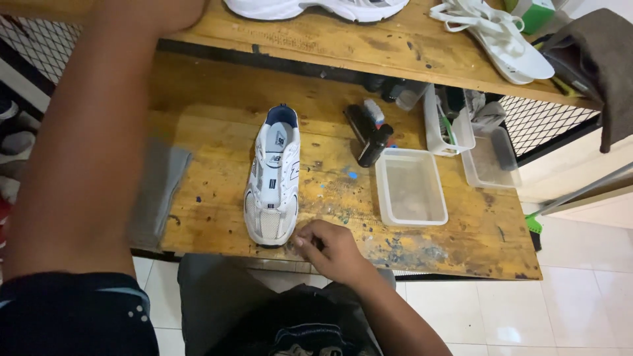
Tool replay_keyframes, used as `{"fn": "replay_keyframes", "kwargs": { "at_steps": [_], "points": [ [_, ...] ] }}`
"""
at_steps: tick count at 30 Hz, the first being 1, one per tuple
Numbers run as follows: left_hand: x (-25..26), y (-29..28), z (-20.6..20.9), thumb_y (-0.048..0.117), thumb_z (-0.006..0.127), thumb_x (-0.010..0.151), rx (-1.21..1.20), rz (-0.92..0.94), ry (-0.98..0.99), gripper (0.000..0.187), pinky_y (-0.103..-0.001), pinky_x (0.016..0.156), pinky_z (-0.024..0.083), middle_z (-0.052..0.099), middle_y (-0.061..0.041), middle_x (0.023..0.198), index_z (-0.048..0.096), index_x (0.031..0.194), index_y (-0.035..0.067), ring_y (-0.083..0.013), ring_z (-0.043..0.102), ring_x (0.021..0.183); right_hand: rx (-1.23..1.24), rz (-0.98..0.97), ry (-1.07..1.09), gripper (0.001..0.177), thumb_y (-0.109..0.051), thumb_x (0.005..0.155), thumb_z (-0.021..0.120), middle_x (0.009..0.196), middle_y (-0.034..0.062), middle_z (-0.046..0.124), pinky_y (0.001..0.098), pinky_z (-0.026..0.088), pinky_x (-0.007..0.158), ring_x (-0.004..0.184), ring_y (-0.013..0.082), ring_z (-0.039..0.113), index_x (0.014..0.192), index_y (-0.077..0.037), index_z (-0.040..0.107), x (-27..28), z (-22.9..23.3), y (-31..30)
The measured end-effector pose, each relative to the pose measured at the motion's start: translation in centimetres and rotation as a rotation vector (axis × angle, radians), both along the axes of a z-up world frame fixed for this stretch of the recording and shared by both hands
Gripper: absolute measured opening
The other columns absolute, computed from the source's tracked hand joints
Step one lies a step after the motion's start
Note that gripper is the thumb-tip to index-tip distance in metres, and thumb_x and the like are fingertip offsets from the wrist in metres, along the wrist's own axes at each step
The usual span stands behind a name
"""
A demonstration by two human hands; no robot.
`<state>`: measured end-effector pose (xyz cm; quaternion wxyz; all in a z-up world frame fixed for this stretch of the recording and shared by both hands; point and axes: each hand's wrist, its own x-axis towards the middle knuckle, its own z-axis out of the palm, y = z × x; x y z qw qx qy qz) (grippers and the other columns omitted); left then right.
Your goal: Unlacing a sneaker and removing the insole to prepare it for cleaning
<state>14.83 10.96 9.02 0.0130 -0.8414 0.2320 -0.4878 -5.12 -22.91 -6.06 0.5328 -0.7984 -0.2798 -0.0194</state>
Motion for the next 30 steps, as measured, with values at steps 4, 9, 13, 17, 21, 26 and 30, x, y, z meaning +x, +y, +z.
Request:
{"fn": "replay_keyframes", "kwargs": {
  "at_steps": [4,9,13,17,21,26,30],
  "points": [
    [-0.4,0.4,-1.2,0.02,0.064,0.116,-0.012,-0.048,-0.045,0.019,-0.037,0.072,0.045,0.058,-0.001,0.089,0.07,0.099,0.015,-0.023,0.058,0.076,-0.068,0.048,-0.035,0.022,-0.019,0.095,0.072,0.054,0.0068,0.059,0.0323,0.052,0.048,0.047,0.0248,0.06,0.075,-0.012,0.066,-0.1,0.3,0.2],
    [-1.2,0.7,-1.6,0.022,0.065,0.113,-0.017,-0.115,-0.117,0.019,-0.036,0.078,0.048,0.061,0.0,0.092,0.074,0.097,0.016,-0.0232,0.062,0.08,-0.058,0.049,-0.065,0.025,-0.022,0.094,0.073,0.053,0.0081,0.058,0.0353,0.051,0.048,0.047,0.0282,0.061,0.073,-0.011,0.063,-0.2,0.6,0.2],
    [-1.9,0.2,-2.7,0.024,0.065,0.109,-0.035,-0.178,-0.171,0.02,-0.036,0.082,0.051,0.063,0.001,0.094,0.077,0.095,0.017,-0.0234,0.065,0.084,-0.015,0.035,-0.075,0.026,-0.019,0.094,0.073,0.051,0.0087,0.057,0.0341,0.054,0.05,0.044,0.0273,0.06,0.072,-0.01,0.064,-0.4,1.1,0.3],
    [-4.5,-1.8,-4.1,0.026,0.065,0.107,-0.037,-0.227,-0.208,0.022,-0.035,0.085,0.053,0.065,0.002,0.096,0.079,0.094,0.017,-0.0235,0.068,0.086,0.073,-0.009,-0.031,0.014,-0.015,0.092,0.073,0.059,0.0067,0.065,0.0333,0.054,0.051,0.051,0.0242,0.064,0.079,-0.011,0.07,-0.2,-1.2,0.0],
    [-10.9,-6.7,-6.1,0.015,0.066,0.095,-0.357,-0.365,0.585,0.011,-0.047,0.08,0.053,0.064,-0.01,0.1,0.073,0.103,0.011,-0.0368,0.067,0.089,0.032,-0.08,-0.152,0.01,-0.016,0.091,0.076,0.074,0.0119,0.068,0.0411,0.057,0.06,0.067,0.0325,0.07,0.093,-0.008,0.071,0.9,-1.8,0.0],
    [-11.9,-8.9,-9.5,0.026,0.069,0.091,-0.379,-0.25,0.881,0.042,-0.061,0.086,0.056,0.058,-0.027,0.135,0.064,0.129,0.008,-0.0525,0.064,0.114,-0.048,-0.118,-0.348,0.018,-0.014,0.091,0.075,0.099,0.0112,0.074,0.045,0.061,0.076,0.092,0.0358,0.073,0.108,-0.008,0.073,2.2,-1.7,0.7],
    [-11.9,-10.5,-8.1,0.011,0.064,0.084,-0.203,-0.125,0.902,0.042,-0.072,0.089,0.049,0.046,-0.038,0.146,0.07,0.124,-0.001,-0.0606,0.047,0.13,-0.069,-0.147,-0.44,0.03,-0.021,0.089,0.077,0.115,0.0134,0.071,0.0462,0.059,0.088,0.11,0.037,0.069,0.116,-0.008,0.071,2.8,-2.5,1.1]
  ]
}}
